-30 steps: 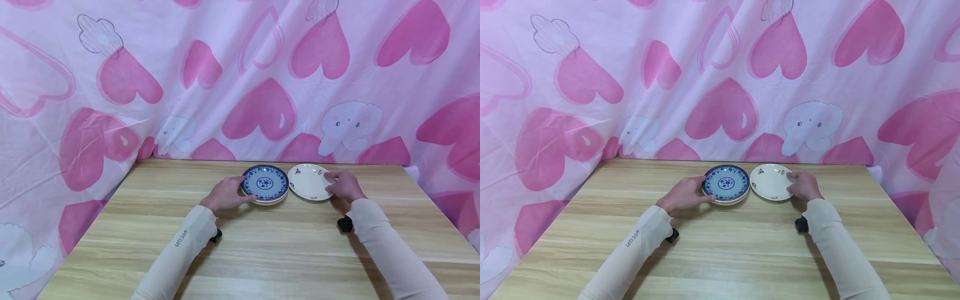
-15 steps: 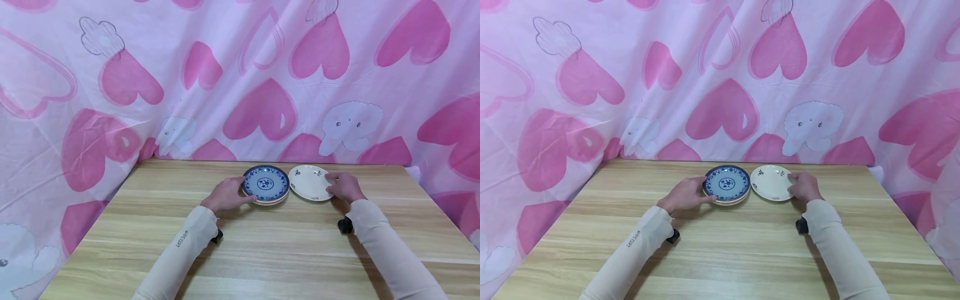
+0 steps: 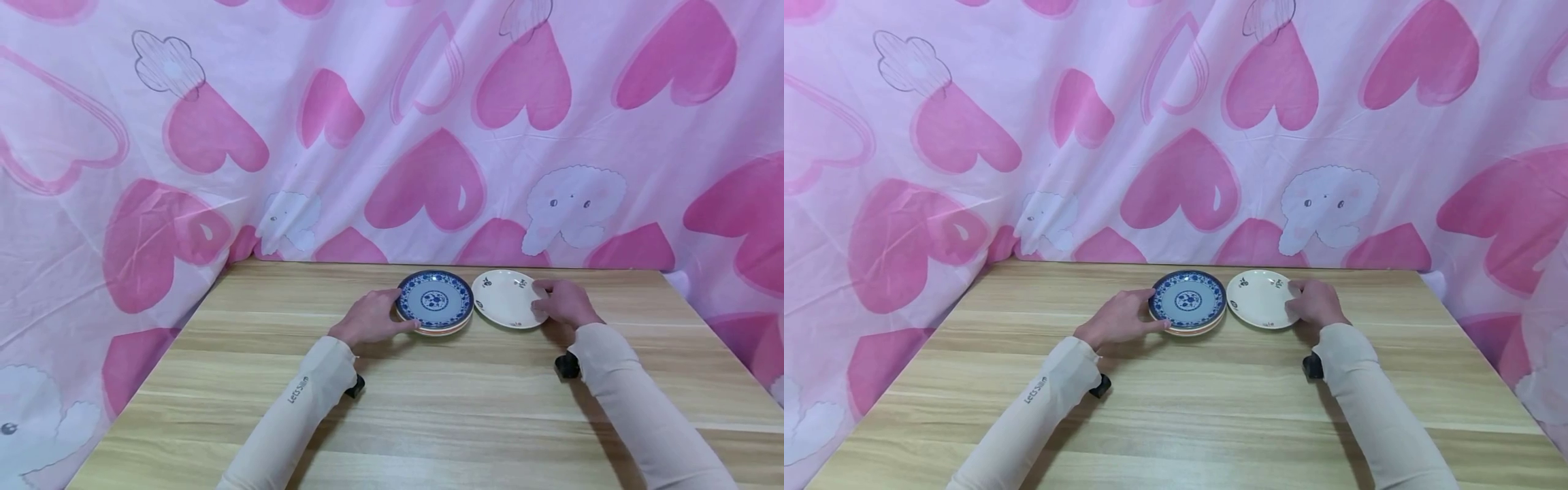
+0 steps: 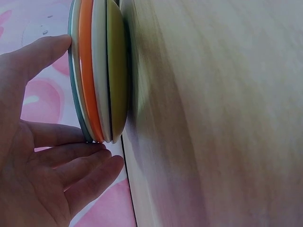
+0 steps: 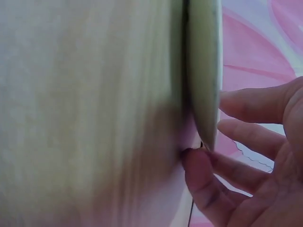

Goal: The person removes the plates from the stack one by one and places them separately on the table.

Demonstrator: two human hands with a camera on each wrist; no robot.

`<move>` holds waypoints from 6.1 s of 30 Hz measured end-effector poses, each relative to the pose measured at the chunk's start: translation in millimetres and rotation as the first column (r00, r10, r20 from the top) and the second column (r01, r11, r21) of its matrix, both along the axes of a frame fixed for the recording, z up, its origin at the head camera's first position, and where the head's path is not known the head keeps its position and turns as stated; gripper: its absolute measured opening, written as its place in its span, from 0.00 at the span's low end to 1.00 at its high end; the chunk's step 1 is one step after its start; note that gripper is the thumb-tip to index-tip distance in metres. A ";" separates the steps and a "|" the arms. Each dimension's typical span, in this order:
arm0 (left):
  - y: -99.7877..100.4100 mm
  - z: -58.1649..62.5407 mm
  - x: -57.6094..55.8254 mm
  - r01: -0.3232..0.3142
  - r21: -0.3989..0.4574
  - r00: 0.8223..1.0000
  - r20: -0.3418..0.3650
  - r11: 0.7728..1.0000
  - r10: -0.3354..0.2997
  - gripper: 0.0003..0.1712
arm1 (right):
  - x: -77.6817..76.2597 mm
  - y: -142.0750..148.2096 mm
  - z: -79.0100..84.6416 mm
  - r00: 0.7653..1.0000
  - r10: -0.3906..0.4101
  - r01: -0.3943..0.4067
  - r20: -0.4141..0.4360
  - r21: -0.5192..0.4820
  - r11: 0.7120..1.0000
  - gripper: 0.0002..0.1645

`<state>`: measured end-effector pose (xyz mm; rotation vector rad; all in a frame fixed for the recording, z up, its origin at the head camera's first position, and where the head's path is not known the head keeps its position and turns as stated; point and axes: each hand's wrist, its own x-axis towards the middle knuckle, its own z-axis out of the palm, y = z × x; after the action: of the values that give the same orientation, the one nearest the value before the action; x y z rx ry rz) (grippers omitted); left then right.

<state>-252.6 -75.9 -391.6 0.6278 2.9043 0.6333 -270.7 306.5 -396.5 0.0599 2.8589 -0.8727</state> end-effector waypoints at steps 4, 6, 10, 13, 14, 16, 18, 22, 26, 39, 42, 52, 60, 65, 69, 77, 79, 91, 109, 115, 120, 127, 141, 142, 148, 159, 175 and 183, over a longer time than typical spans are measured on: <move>0.0 -0.4 -0.3 -0.002 0.001 1.000 0.004 1.000 0.002 0.51 | 0.2 -0.4 7.0 1.000 -0.002 0.002 0.016 0.040 0.999 0.37; -0.1 -0.9 -0.7 -0.002 0.004 1.000 0.006 1.000 0.002 0.51 | 0.4 -1.1 10.0 1.000 -0.001 0.001 0.003 0.069 0.998 0.36; -0.4 -1.4 -1.4 0.002 0.006 1.000 0.007 1.000 -0.002 0.50 | 0.9 -5.4 15.2 0.998 0.019 -0.010 -0.067 0.122 0.992 0.34; -0.5 -1.5 -1.8 0.006 0.003 1.000 0.000 1.000 -0.006 0.51 | 0.7 -11.2 17.8 0.990 0.040 -0.021 -0.132 0.148 0.989 0.34; -0.4 -1.5 -1.9 0.008 0.003 1.000 0.000 1.000 -0.008 0.51 | 0.6 -13.5 18.2 0.988 0.045 -0.024 -0.145 0.149 0.989 0.34; 0.1 -1.4 -2.2 0.010 0.005 1.000 0.001 1.000 -0.010 0.51 | 0.8 -18.8 18.7 0.985 0.052 -0.028 -0.166 0.143 0.989 0.34; 0.5 -1.2 -2.2 0.008 0.008 1.000 0.008 1.000 -0.009 0.52 | 1.2 -24.5 18.8 0.981 0.060 -0.037 -0.183 0.130 0.991 0.33; 0.7 -1.3 -1.5 0.001 0.007 1.000 0.014 1.000 -0.002 0.54 | 2.7 -37.3 19.3 0.977 0.080 -0.064 -0.197 0.086 0.994 0.32; 0.2 -2.8 -0.6 -0.004 0.019 1.000 0.009 1.000 0.004 0.54 | 4.5 -51.4 20.3 0.974 0.095 -0.091 -0.207 0.031 0.995 0.32; 0.8 -3.7 -2.3 0.005 0.074 0.999 0.041 0.997 -0.008 0.52 | 4.2 -90.8 12.9 0.952 0.192 -0.220 -0.240 -0.093 0.971 0.31; 1.2 -4.7 -3.2 0.025 0.088 0.999 0.037 0.996 -0.028 0.50 | 4.4 -95.0 12.1 0.947 0.213 -0.242 -0.241 -0.095 0.966 0.32; 0.1 -4.8 -2.2 0.045 0.109 0.997 0.053 0.993 -0.051 0.47 | 5.7 -105.9 9.2 0.962 0.218 -0.239 -0.164 -0.122 0.963 0.33; 1.8 -3.5 -2.2 0.041 0.139 0.995 0.084 0.989 -0.053 0.42 | 3.0 -109.5 3.5 0.976 0.195 -0.211 -0.094 -0.213 0.954 0.32; 3.1 -3.7 -1.1 0.014 0.123 0.994 0.104 0.992 -0.027 0.45 | 2.8 -111.2 3.0 0.978 0.191 -0.206 -0.089 -0.223 0.953 0.31; 4.2 -3.6 -0.9 -0.007 0.120 0.992 0.123 0.993 -0.008 0.49 | 0.8 -111.5 2.9 0.975 0.197 -0.214 -0.099 -0.210 0.954 0.30; 4.0 -3.5 -2.6 0.016 0.137 0.993 0.115 0.990 -0.032 0.46 | -0.3 -107.4 2.7 0.983 0.168 -0.181 -0.080 -0.213 0.960 0.29; 3.7 -4.0 -2.7 0.026 0.150 0.993 0.111 0.988 -0.043 0.44 | 0.0 -106.7 3.0 0.985 0.155 -0.167 -0.073 -0.214 0.962 0.29; 3.5 -4.6 -2.3 0.008 0.112 0.996 0.093 0.994 -0.019 0.38 | 2.5 -107.2 6.5 0.995 0.096 -0.099 -0.023 -0.265 0.959 0.30; 4.5 -3.8 -2.9 -0.001 0.089 0.994 0.110 0.996 -0.009 0.32 | 5.4 -99.6 6.1 0.994 0.077 -0.096 -0.081 -0.261 0.961 0.31; 4.3 -4.1 -4.0 0.020 0.071 0.996 0.088 0.997 -0.026 0.27 | 5.7 -97.7 2.9 0.991 0.065 -0.093 -0.114 -0.262 0.961 0.31; 4.9 -4.7 -2.6 0.022 0.074 0.994 0.108 0.997 -0.030 0.29 | 8.6 -95.6 3.0 0.990 0.057 -0.091 -0.128 -0.279 0.956 0.32; 5.6 -2.7 -0.8 0.014 0.071 0.993 0.113 0.997 -0.022 0.30 | 11.0 -92.3 3.6 0.983 0.066 -0.115 -0.174 -0.291 0.950 0.32; 5.6 -1.4 -2.1 0.034 0.038 0.996 0.082 0.999 -0.037 0.31 | 14.1 -86.7 7.8 0.960 0.080 -0.151 -0.267 -0.258 0.954 0.32; 5.6 -1.4 -2.1 0.036 0.037 0.996 0.082 0.999 -0.039 0.31 | 14.7 -86.2 8.2 0.959 0.079 -0.151 -0.274 -0.253 0.956 0.32; 6.0 -1.5 -2.4 0.042 0.029 0.997 0.068 0.999 -0.043 0.30 | 20.2 -82.6 10.8 0.954 0.069 -0.142 -0.291 -0.235 0.962 0.32; 5.4 -2.8 -1.6 0.045 0.014 0.998 0.048 0.999 -0.045 0.28 | 27.0 -71.7 14.5 0.956 0.062 -0.149 -0.287 -0.293 0.944 0.33; 6.1 -2.0 -2.6 0.049 0.038 0.997 0.060 0.998 -0.051 0.25 | 35.7 -63.5 22.1 0.926 0.100 -0.196 -0.363 -0.238 0.951 0.32; 6.1 -2.3 -0.6 0.045 0.034 0.997 0.068 0.998 -0.047 0.26 | 39.8 -54.5 18.5 0.918 0.130 -0.217 -0.375 -0.198 0.956 0.32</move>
<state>-253.2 -69.8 -393.9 0.6610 2.8125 0.6843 -230.8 252.0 -378.0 -0.4207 2.9902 -1.2939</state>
